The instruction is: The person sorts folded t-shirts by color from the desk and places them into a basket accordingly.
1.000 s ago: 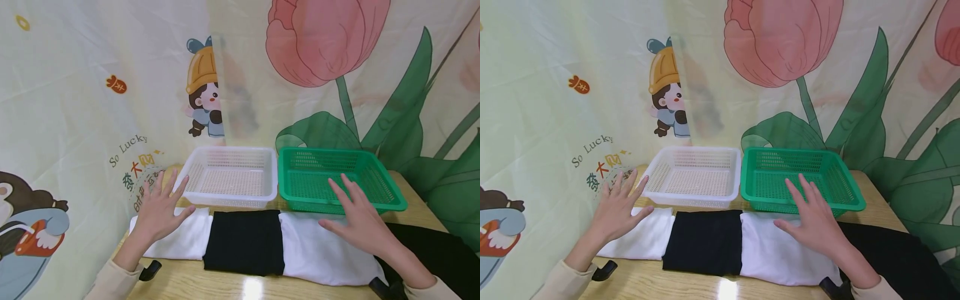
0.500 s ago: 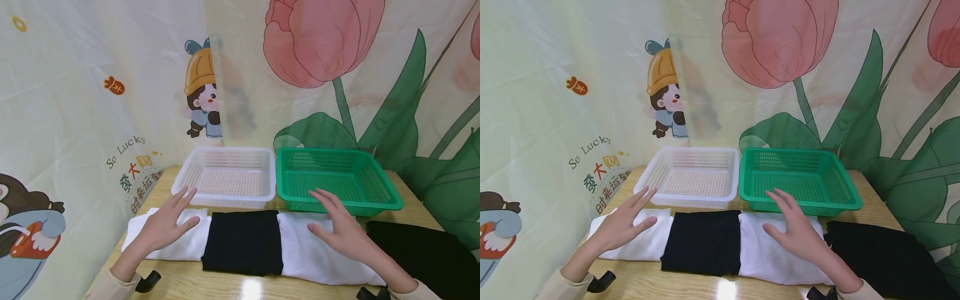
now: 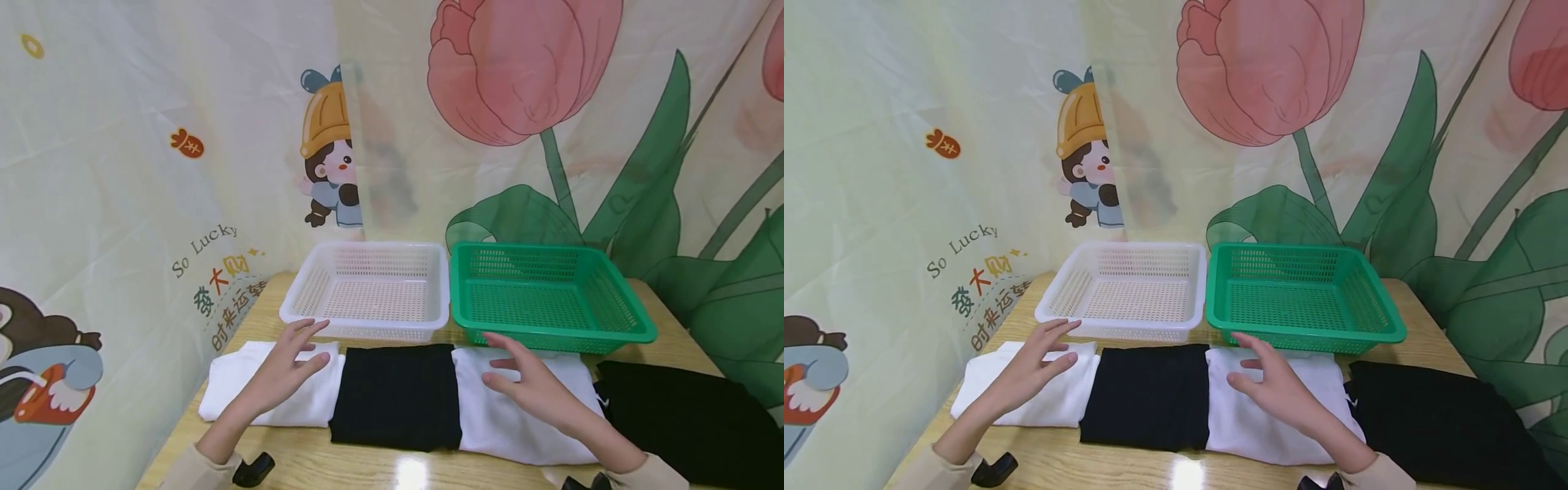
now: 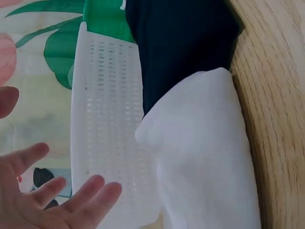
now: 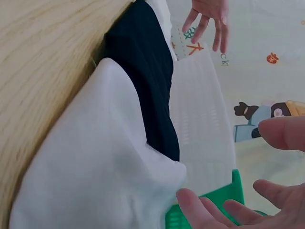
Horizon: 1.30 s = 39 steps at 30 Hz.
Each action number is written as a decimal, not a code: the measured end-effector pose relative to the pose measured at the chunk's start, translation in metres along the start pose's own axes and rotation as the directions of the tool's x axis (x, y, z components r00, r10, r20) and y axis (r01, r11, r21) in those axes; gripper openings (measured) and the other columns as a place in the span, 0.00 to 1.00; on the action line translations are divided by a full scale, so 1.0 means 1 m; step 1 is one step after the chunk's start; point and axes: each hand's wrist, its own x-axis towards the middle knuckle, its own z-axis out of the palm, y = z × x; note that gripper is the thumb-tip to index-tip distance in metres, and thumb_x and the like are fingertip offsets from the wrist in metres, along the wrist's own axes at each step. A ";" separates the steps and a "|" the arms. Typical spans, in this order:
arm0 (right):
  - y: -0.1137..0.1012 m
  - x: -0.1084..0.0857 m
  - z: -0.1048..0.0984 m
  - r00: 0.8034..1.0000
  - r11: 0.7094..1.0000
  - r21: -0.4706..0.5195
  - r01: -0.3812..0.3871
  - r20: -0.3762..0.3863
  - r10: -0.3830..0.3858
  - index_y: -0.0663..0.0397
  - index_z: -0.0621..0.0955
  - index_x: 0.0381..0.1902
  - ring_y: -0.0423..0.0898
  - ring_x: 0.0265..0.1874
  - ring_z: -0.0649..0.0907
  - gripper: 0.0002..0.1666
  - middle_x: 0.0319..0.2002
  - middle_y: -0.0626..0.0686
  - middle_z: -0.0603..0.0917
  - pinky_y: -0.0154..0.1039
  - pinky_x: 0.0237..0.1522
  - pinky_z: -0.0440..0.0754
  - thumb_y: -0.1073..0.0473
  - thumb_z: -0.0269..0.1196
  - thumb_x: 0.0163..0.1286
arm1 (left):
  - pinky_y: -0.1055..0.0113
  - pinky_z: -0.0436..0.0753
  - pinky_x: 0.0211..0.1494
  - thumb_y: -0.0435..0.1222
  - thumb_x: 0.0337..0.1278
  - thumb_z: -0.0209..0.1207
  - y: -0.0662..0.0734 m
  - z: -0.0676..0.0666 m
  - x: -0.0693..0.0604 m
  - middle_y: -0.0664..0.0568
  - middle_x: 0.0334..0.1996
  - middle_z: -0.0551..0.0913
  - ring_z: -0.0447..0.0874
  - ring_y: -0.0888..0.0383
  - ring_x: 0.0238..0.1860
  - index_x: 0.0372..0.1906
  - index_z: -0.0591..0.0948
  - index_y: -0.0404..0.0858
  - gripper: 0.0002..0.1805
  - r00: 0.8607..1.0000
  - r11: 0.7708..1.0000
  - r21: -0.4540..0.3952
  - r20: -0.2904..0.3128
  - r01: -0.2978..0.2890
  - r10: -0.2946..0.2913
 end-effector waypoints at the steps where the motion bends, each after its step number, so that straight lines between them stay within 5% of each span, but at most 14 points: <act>1: 0.000 0.001 0.003 1.000 0.999 0.033 -0.024 0.014 0.023 0.51 0.62 0.83 0.64 0.71 0.77 0.46 0.80 0.64 0.63 0.52 0.54 0.88 0.50 0.70 0.76 | 0.45 0.86 0.59 0.50 0.78 0.61 0.000 0.000 -0.001 0.39 0.75 0.64 0.80 0.36 0.65 0.81 0.69 0.48 0.33 1.000 1.000 -0.019 -0.002 0.007 -0.007; 8: 0.002 0.010 0.016 0.991 0.960 0.252 -0.125 0.088 0.105 0.54 0.59 0.83 0.64 0.69 0.76 0.46 0.80 0.68 0.61 0.52 0.57 0.87 0.53 0.68 0.77 | 0.52 0.86 0.58 0.49 0.79 0.59 -0.002 0.006 -0.004 0.38 0.73 0.70 0.81 0.41 0.64 0.80 0.70 0.48 0.31 0.992 0.981 -0.173 0.106 0.089 -0.071; 14: 0.001 0.013 0.022 0.983 0.921 0.359 -0.151 0.155 0.100 0.59 0.53 0.84 0.67 0.71 0.73 0.49 0.80 0.71 0.58 0.55 0.60 0.86 0.52 0.66 0.79 | 0.44 0.83 0.66 0.48 0.82 0.55 -0.002 0.011 -0.003 0.32 0.79 0.61 0.74 0.35 0.70 0.82 0.64 0.44 0.32 0.958 0.886 -0.393 0.238 0.245 -0.159; 28: 0.008 0.021 0.034 0.957 0.828 0.514 -0.224 0.278 0.087 0.61 0.46 0.84 0.68 0.69 0.73 0.49 0.78 0.75 0.53 0.59 0.61 0.84 0.55 0.60 0.80 | 0.48 0.83 0.65 0.52 0.82 0.54 0.004 0.020 0.008 0.30 0.77 0.61 0.76 0.39 0.67 0.84 0.56 0.39 0.39 0.889 0.742 -0.519 0.391 0.425 -0.236; 33: 0.006 0.023 0.038 0.945 0.823 0.500 -0.270 0.302 0.126 0.60 0.46 0.85 0.73 0.72 0.69 0.49 0.79 0.76 0.52 0.62 0.61 0.83 0.55 0.60 0.80 | 0.49 0.85 0.62 0.57 0.80 0.54 0.005 0.024 0.012 0.29 0.77 0.62 0.77 0.39 0.67 0.85 0.54 0.41 0.42 0.860 0.743 -0.472 0.428 0.475 -0.277; 39: 0.004 0.028 0.040 0.934 0.824 0.473 -0.313 0.311 0.176 0.58 0.46 0.85 0.75 0.73 0.68 0.49 0.76 0.77 0.61 0.64 0.60 0.83 0.54 0.60 0.80 | 0.47 0.85 0.62 0.58 0.78 0.56 0.003 0.025 0.017 0.31 0.76 0.66 0.77 0.37 0.67 0.84 0.55 0.41 0.44 0.854 0.764 -0.416 0.401 0.493 -0.332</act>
